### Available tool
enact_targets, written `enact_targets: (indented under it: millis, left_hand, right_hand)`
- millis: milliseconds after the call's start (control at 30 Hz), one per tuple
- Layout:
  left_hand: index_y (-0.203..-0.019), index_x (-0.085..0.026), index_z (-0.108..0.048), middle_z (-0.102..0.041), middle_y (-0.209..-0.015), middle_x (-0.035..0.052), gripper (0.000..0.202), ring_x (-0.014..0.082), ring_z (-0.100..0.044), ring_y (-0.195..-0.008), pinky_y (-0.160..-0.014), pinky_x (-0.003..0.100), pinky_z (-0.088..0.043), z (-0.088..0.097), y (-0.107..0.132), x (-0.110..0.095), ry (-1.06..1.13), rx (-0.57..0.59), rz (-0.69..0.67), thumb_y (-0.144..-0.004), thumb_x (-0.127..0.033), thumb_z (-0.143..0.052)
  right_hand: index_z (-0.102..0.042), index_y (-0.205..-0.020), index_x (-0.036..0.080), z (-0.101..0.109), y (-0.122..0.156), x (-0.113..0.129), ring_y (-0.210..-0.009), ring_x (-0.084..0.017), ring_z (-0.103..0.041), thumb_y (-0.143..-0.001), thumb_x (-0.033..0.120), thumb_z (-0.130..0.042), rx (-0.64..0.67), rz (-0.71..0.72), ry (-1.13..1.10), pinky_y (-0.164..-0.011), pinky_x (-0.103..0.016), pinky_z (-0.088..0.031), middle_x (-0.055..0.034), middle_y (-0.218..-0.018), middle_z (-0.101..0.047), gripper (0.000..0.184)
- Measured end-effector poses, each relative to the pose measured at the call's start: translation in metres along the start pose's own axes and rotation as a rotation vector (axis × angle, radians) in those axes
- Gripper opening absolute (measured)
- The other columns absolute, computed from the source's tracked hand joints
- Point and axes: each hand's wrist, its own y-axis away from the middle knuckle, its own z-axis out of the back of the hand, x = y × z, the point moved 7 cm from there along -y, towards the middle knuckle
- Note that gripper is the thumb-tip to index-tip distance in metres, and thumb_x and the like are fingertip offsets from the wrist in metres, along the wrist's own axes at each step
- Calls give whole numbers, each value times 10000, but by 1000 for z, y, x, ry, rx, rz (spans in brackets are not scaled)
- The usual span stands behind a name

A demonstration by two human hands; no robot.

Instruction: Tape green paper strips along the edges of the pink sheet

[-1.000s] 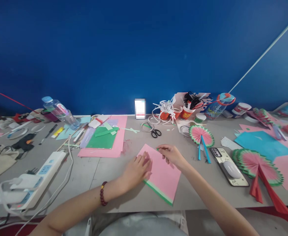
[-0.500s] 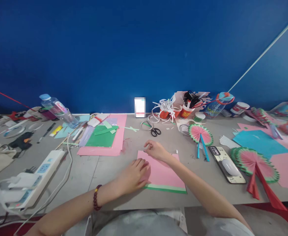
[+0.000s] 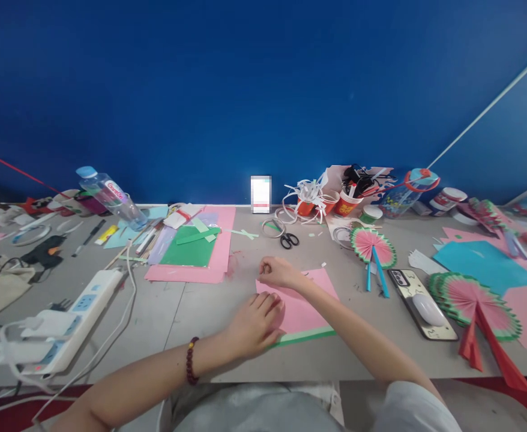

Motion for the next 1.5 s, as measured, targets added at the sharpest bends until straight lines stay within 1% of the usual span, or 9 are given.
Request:
enact_targets:
  millis: [300,500,600,667,800,900,1067,1267,1500]
  left_hand:
    - [-1153,-133,-520,-576,-1132,115,346,262,-493,-1020,-847,379,-416,5,3,7,91,-48,-33,-840,-279,-520]
    - [-1164,-120,-533,-581,-1143,121,376,267,-498,-1013,-862,397,-398,5,6,6,1,-94,-19,-813,-256,-549]
    - [-1028,-139,-606,-630,-997,107,248,248,-539,-922,-784,365,-407,13,6,10,1,-124,0,-816,-252,-547]
    - [-848,-165,-638,-635,-809,73,148,212,-563,-796,-706,327,-400,24,4,28,65,-165,111,-834,-265,-529]
    - [-722,-190,-642,-629,-679,24,245,154,-554,-644,-585,265,-358,42,5,88,325,-246,561,-850,-360,-522]
    - [-756,-185,-652,-631,-682,8,254,128,-519,-593,-555,242,-358,38,-1,107,561,-255,621,-805,-422,-573]
    - [-718,-160,-647,-572,-600,0,235,110,-466,-549,-532,229,-346,23,-5,107,819,-263,613,-769,-383,-594]
    - [-680,-139,-640,-544,-584,3,255,98,-428,-540,-524,230,-325,19,-4,105,1104,-294,611,-730,-389,-638]
    - [-688,-137,-658,-587,-656,24,226,104,-460,-580,-558,244,-347,20,-4,104,1112,-333,594,-730,-360,-651]
  right_hand:
    - [-547,-770,183,-8,-3,5,-532,-86,-442,-709,143,-589,118,42,-10,-524,-210,-328,74,-569,-505,84]
    - [-534,-775,188,-8,-6,7,-554,-99,-470,-701,105,-566,80,75,20,-557,-218,-345,69,-572,-520,116]
    - [-542,-824,192,-6,-4,9,-605,-115,-504,-709,95,-546,47,118,51,-587,-225,-354,56,-612,-547,150]
    - [-550,-871,194,-3,0,11,-647,-126,-525,-718,90,-526,32,136,66,-604,-230,-359,42,-659,-571,186]
    - [-563,-929,198,5,13,12,-689,-137,-548,-753,146,-532,-6,135,70,-627,-242,-366,18,-754,-605,186]
    - [-575,-928,201,8,22,15,-682,-138,-552,-791,224,-536,-36,147,44,-631,-245,-374,9,-768,-612,144]
    - [-607,-889,199,8,29,22,-724,-143,-555,-788,254,-554,-61,194,31,-653,-243,-385,-4,-789,-616,127]
    - [-645,-891,196,9,26,15,-664,-127,-511,-769,248,-571,-83,131,-27,-614,-236,-363,4,-750,-619,152]
    - [-647,-769,154,4,18,2,-574,-92,-459,-746,353,-617,86,40,-295,-532,-214,-347,13,-669,-576,203]
